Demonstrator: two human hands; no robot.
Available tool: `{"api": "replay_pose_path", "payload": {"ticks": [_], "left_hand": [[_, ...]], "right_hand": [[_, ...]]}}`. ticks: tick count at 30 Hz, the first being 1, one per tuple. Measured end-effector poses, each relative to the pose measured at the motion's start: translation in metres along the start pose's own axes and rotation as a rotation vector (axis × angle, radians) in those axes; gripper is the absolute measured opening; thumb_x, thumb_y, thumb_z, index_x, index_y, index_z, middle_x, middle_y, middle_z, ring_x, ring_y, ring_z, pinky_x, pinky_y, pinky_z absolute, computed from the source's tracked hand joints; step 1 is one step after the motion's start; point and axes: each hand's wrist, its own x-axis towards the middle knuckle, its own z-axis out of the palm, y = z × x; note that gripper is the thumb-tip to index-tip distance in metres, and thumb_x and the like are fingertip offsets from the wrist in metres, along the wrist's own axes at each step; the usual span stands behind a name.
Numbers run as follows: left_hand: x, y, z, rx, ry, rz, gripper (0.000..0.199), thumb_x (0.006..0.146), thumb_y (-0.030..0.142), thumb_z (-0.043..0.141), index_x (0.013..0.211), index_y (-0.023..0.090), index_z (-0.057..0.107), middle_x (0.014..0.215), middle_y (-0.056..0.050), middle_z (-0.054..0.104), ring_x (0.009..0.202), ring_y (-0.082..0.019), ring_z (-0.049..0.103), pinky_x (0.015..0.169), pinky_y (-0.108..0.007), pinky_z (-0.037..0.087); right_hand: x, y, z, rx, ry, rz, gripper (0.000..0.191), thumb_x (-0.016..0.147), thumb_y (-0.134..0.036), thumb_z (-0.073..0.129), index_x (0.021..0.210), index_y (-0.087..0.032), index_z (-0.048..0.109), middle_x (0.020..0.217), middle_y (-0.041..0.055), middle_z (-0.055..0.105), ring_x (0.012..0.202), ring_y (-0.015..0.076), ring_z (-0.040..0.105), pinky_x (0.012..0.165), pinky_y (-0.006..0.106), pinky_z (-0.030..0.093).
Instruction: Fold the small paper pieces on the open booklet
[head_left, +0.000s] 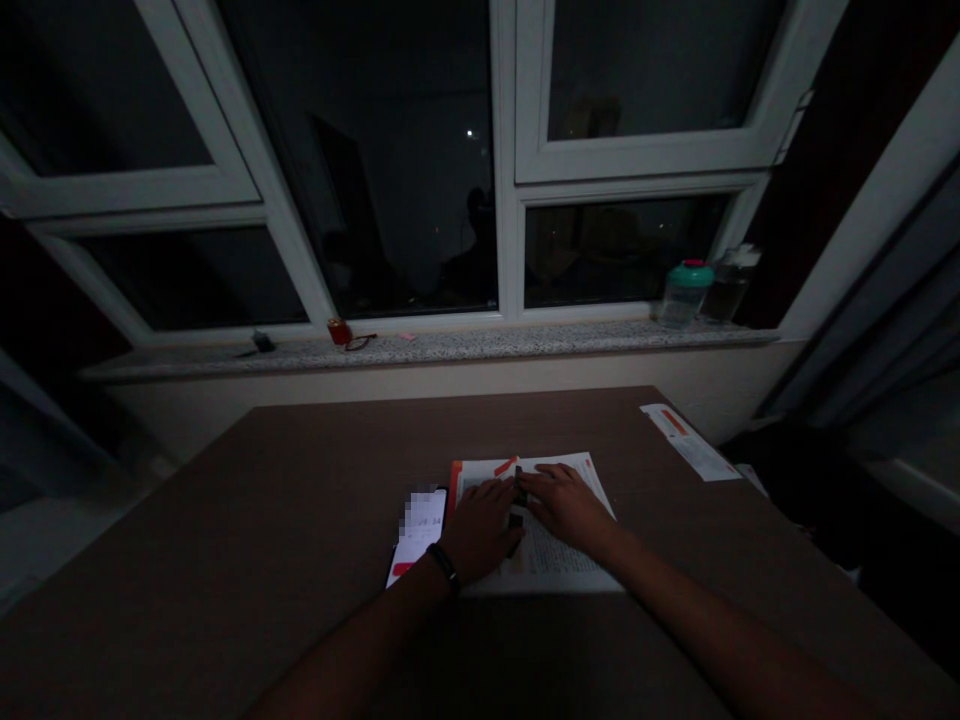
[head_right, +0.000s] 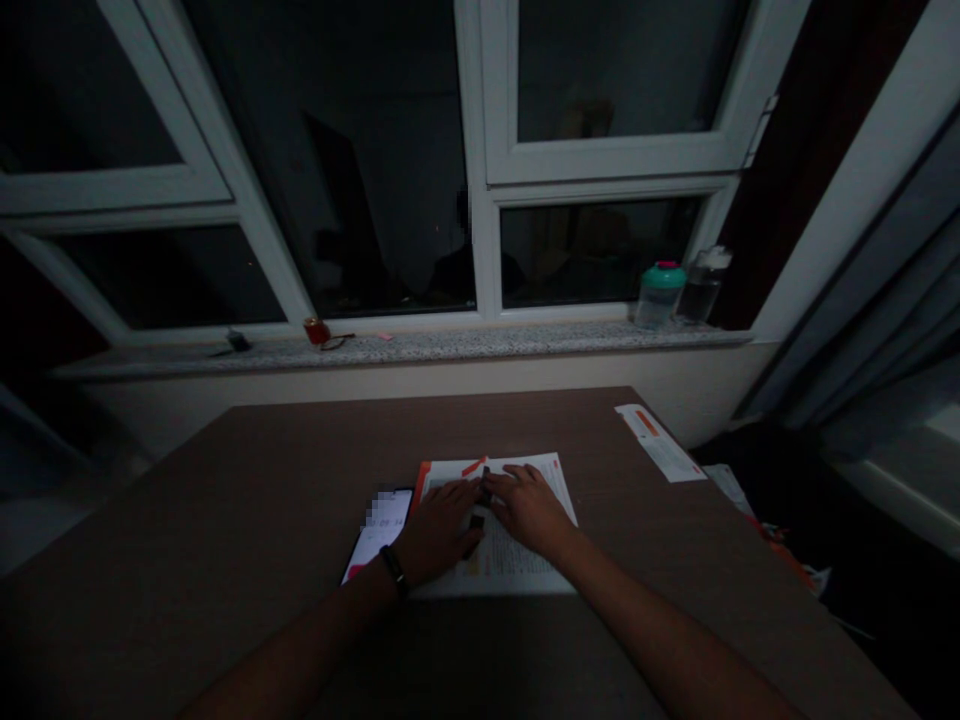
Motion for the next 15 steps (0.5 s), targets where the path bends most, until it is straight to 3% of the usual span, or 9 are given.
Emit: {"api": "replay_pose_path", "payload": {"ticks": [4, 8, 15], "left_hand": [[-0.0009, 0.0013, -0.0026, -0.011, 0.011, 0.007, 0.060, 0.088, 0.040, 0.063, 0.139, 0.018, 0.040, 0.142, -0.012, 0.047, 0.132, -0.029, 0.040, 0.108, -0.046, 0.032], [-0.0036, 0.0047, -0.0052, -0.018, 0.032, 0.043, 0.060, 0.089, 0.047, 0.061, 0.139, 0.022, 0.040, 0.144, -0.011, 0.045, 0.129, -0.029, 0.042, 0.107, -0.046, 0.034], [-0.0070, 0.0087, -0.0025, 0.014, 0.008, 0.016, 0.057, 0.089, 0.045, 0.061, 0.138, 0.023, 0.040, 0.140, -0.011, 0.046, 0.130, -0.031, 0.042, 0.106, -0.048, 0.034]], "right_hand": [[0.0009, 0.0003, -0.0011, 0.003, 0.016, -0.015, 0.042, 0.092, -0.021, 0.056, 0.133, -0.026, 0.057, 0.133, 0.0049, 0.061, 0.128, 0.0260, 0.046, 0.107, 0.047, 0.033], [0.0024, 0.0019, -0.0052, -0.010, 0.024, -0.076, 0.032, 0.092, -0.016, 0.055, 0.120, -0.028, 0.066, 0.122, 0.0031, 0.066, 0.121, 0.0245, 0.048, 0.102, 0.042, 0.036], [-0.0009, 0.0002, -0.0069, -0.079, -0.088, -0.170, 0.023, 0.090, -0.012, 0.053, 0.103, -0.021, 0.069, 0.100, 0.0072, 0.064, 0.099, 0.0225, 0.051, 0.086, 0.035, 0.040]]}}
